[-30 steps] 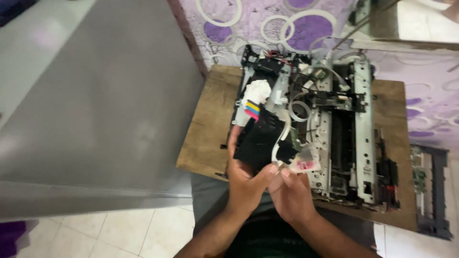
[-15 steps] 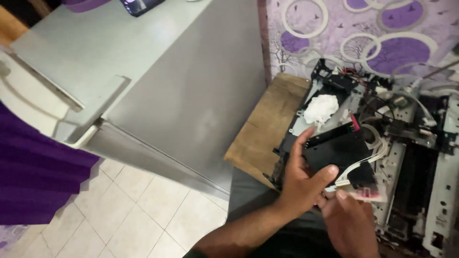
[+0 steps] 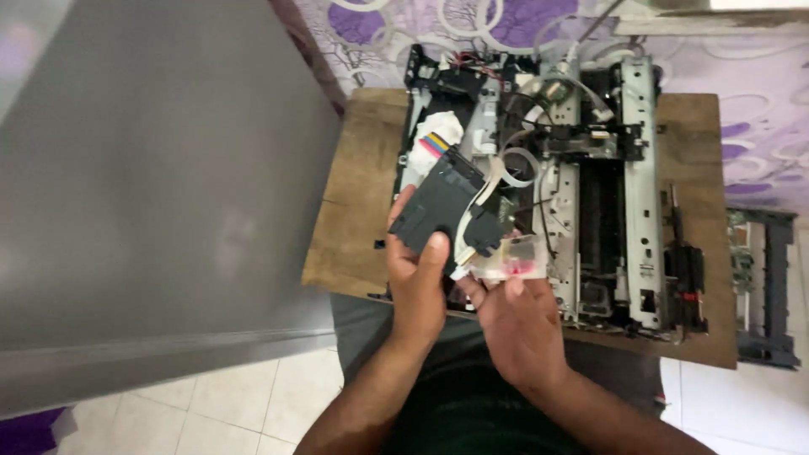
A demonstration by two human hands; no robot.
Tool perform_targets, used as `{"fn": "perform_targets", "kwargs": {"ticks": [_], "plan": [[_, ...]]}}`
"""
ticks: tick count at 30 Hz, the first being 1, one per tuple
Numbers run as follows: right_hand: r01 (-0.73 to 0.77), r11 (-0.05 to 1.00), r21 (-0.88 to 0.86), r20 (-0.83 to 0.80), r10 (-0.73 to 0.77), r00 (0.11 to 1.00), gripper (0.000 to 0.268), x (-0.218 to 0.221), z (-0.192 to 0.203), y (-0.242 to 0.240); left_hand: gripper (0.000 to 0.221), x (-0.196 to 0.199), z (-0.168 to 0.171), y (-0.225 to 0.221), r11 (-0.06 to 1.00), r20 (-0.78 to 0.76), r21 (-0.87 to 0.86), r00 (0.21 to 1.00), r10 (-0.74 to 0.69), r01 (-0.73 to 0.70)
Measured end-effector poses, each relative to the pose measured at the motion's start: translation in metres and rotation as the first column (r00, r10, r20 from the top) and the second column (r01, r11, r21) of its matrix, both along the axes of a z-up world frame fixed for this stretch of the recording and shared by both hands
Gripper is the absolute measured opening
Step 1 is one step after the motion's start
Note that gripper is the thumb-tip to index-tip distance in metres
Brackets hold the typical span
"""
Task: Disassembling and inspecting the internal ink carriage and ribbon cables of a printer using a screwdriver.
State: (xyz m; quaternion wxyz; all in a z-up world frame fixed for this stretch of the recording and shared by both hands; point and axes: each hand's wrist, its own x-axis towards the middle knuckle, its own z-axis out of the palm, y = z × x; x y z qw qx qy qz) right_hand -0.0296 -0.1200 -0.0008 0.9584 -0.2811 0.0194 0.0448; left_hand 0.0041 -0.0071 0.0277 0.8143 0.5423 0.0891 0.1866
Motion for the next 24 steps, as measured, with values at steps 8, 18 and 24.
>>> {"fn": "perform_targets", "kwargs": {"ticks": [8, 18, 24], "plan": [[-0.028, 0.977, -0.210, -0.075, 0.013, 0.997, 0.037, 0.001, 0.009, -0.002, 0.076, -0.002, 0.012, 0.001, 0.982, 0.055, -0.166, 0.995, -0.086, 0.094], [-0.064, 0.941, -0.333, -0.013, 0.064, 0.998, 0.025, 0.006, 0.024, -0.001, 0.070, 0.000, 0.036, 0.002, 0.997, -0.024, 0.072, 0.999, -0.028, 0.030], [-0.110, 0.942, -0.316, -0.088, 0.087, 0.992, 0.034, 0.005, 0.022, -0.002, 0.067, 0.000, 0.041, 0.010, 0.973, -0.006, 0.218, 0.997, -0.073, 0.072]]}}
